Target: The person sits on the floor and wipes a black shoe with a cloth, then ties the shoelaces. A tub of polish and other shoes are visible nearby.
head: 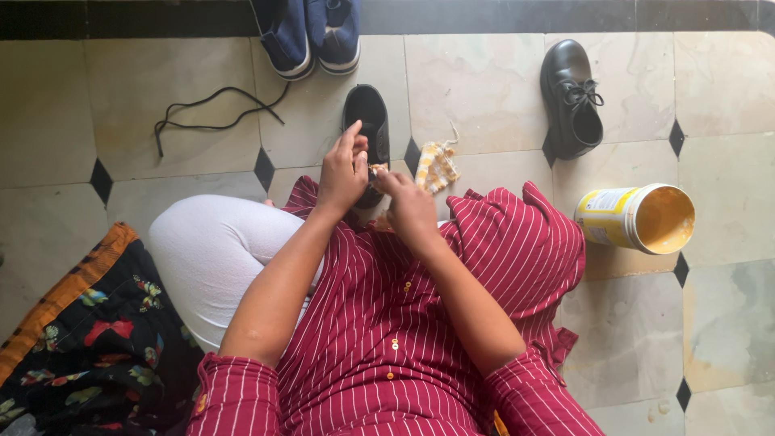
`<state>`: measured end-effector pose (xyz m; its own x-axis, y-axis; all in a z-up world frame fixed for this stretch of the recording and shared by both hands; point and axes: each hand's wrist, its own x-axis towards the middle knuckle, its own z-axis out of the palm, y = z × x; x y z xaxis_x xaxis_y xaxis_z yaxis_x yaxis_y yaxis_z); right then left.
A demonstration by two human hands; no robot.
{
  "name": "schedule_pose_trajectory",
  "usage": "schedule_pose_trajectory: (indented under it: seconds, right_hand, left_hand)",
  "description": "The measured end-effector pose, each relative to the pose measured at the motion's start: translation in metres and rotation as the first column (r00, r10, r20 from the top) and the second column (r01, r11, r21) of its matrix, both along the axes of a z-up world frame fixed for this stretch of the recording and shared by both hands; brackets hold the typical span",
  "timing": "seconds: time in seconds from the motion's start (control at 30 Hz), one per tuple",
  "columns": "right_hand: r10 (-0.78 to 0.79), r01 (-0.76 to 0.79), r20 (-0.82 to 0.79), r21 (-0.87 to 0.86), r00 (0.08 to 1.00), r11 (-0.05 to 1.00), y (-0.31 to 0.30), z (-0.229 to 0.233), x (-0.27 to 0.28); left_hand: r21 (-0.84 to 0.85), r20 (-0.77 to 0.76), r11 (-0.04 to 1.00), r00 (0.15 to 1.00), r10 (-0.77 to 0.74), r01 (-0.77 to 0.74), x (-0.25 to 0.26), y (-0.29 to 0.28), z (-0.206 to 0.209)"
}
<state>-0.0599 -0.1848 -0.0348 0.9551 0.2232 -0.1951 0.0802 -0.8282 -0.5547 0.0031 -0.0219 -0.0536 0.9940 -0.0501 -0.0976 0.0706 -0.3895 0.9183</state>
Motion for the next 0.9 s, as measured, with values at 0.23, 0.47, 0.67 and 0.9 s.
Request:
schedule_pose_trajectory:
  seconds: [0.23,0.47,0.67,0.9]
  right_hand:
    - [0.288,-0.300,-0.159,-0.062,0.945,0.952,0.033,0.017,-0.013]
    - [-0.001,0.287,-0.492,0.506,0.870,0.813,-0.016,0.029,0.024]
    - [-0.102,0.513,-0.583,0.603,0.806,0.611,-0.011,0.007,0.036]
    - [-0.162,0.113,0.153,0.290,0.975,0.950,0.024,0.013,0.026]
  left_hand:
    - [0.338,0.352,0.939,0.918,-0.182,0.057,0.001,-0.002,0.020]
    - [0.218,0.251,0.975,0.962,-0.105,0.049,0.002,0.000,0.015]
    - [-0.077,0.017,0.997,1.000,-0.023,0.024,0.023,0.010,-0.004]
    - [0.073,0.027,0.997,0.999,0.029,-0.031,0.050,0.019,0.000]
